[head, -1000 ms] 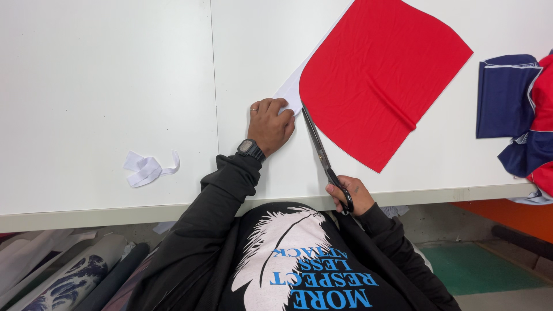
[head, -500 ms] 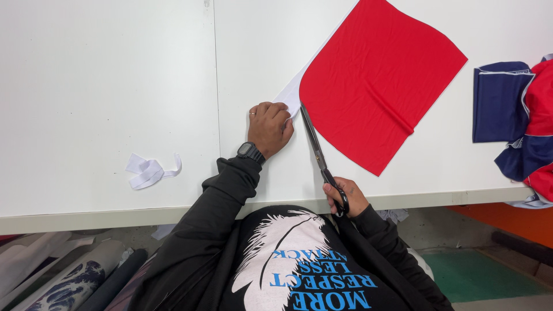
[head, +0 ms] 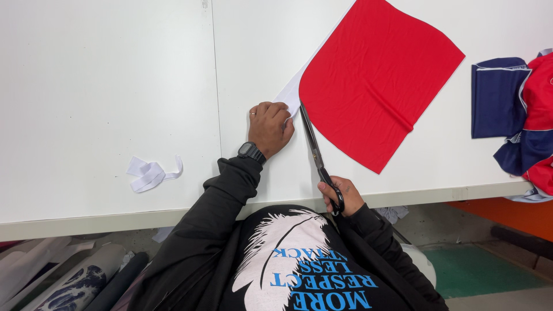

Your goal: The person uses shears to cut a red fabric piece along a white paper pattern on a white table. After cutting, the person folds the red fabric and places it on a pile of other garments. The person then picks up a red, white, and blue garment and lays it flat on the table.

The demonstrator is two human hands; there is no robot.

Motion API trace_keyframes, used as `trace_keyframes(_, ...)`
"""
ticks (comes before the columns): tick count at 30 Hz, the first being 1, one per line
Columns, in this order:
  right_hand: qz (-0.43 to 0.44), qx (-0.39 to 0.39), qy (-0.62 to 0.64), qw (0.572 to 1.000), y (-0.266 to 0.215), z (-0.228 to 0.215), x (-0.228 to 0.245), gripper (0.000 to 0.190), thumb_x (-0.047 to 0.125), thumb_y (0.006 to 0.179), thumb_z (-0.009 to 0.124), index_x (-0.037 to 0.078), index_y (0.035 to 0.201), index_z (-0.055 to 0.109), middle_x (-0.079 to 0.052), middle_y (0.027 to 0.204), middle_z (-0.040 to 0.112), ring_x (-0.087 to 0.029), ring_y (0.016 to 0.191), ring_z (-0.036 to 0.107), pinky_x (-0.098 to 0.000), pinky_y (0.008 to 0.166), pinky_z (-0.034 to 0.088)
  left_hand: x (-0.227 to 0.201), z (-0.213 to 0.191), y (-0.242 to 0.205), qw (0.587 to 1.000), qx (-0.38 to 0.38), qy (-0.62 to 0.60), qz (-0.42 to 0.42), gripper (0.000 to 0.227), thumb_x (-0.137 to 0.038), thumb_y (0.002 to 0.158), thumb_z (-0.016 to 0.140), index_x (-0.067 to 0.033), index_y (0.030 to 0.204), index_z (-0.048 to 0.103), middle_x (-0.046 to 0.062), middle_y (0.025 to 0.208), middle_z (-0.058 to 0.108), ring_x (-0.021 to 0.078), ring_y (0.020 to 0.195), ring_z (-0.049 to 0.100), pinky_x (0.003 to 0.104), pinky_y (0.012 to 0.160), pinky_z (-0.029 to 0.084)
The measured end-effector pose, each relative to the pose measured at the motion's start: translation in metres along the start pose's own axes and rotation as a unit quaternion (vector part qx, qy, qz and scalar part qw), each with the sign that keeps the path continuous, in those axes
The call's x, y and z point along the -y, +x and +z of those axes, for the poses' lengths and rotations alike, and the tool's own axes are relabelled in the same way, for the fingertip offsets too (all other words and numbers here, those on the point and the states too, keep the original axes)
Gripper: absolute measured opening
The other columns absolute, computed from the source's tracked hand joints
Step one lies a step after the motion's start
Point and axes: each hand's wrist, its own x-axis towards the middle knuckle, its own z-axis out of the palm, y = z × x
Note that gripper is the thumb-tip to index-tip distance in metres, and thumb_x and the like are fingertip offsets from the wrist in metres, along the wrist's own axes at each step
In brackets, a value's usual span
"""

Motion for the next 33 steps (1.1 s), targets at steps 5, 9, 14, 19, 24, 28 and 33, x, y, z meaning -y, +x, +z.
trace_keyframes(5,-0.008,0.015,0.015,1.000,-0.003,0.005,-0.002,0.047,0.048,0.092,0.068,0.004,0.079,0.061,-0.003,0.057,0.057,-0.011,0.042,0.055,-0.0232,0.040,0.045,0.002,0.001,0.000,1.000,-0.007,-0.021,-0.010,0.008,-0.014,0.087,0.069,-0.0112,0.095,0.068,0.001,0.115,0.068,0.0254,0.112,0.057,0.047,0.101,0.036)
trace_keyframes(9,-0.018,0.043,0.091,0.995,-0.004,0.009,-0.006,0.044,0.047,0.093,0.066,0.005,0.082,0.061,-0.003,0.057,0.058,-0.011,0.042,0.055,-0.0230,0.041,0.046,0.004,0.002,-0.001,0.999,-0.012,-0.037,-0.019,0.008,-0.013,0.087,0.068,-0.0109,0.095,0.067,0.001,0.115,0.069,0.0249,0.112,0.057,0.046,0.101,0.036)
trace_keyframes(14,-0.024,0.042,0.091,0.995,-0.001,0.010,-0.006,0.043,0.047,0.093,0.066,0.005,0.082,0.060,-0.003,0.057,0.058,-0.011,0.042,0.055,-0.0228,0.041,0.047,0.006,0.003,-0.001,0.999,-0.013,-0.044,-0.020,0.010,-0.013,0.087,0.068,-0.0099,0.097,0.067,0.002,0.113,0.069,0.0254,0.110,0.058,0.046,0.100,0.037)
trace_keyframes(19,-0.017,0.023,0.082,0.996,0.001,0.014,-0.002,0.043,0.047,0.093,0.066,0.005,0.081,0.060,-0.003,0.057,0.058,-0.011,0.041,0.054,-0.0232,0.040,0.045,0.007,0.004,-0.001,0.999,-0.019,-0.047,-0.016,0.009,-0.013,0.087,0.068,-0.0104,0.096,0.066,0.002,0.113,0.069,0.0249,0.110,0.058,0.045,0.099,0.036)
trace_keyframes(24,-0.013,0.009,0.071,0.997,0.003,0.017,0.002,0.043,0.047,0.093,0.067,0.006,0.079,0.060,-0.002,0.056,0.057,-0.010,0.040,0.053,-0.0231,0.039,0.045,0.006,0.003,0.000,0.999,-0.014,-0.048,-0.016,0.009,-0.013,0.087,0.068,-0.0103,0.096,0.066,0.002,0.114,0.069,0.0248,0.110,0.058,0.045,0.099,0.036)
trace_keyframes(28,-0.016,0.008,0.066,0.998,0.001,0.017,0.006,0.043,0.046,0.093,0.068,0.006,0.079,0.060,-0.001,0.055,0.056,-0.010,0.040,0.053,-0.0232,0.039,0.045,0.006,0.002,0.000,0.999,-0.015,-0.048,-0.017,0.010,-0.013,0.087,0.068,-0.0103,0.097,0.066,0.002,0.113,0.069,0.0248,0.110,0.058,0.045,0.099,0.036)
trace_keyframes(33,-0.005,-0.011,0.033,0.999,-0.001,0.019,0.011,0.042,0.045,0.093,0.068,0.006,0.079,0.062,-0.002,0.054,0.055,-0.010,0.039,0.052,-0.0235,0.038,0.044,0.006,0.002,0.000,0.998,-0.017,-0.051,-0.022,0.010,-0.013,0.087,0.068,-0.0107,0.096,0.066,0.002,0.113,0.069,0.0247,0.109,0.058,0.046,0.099,0.036)
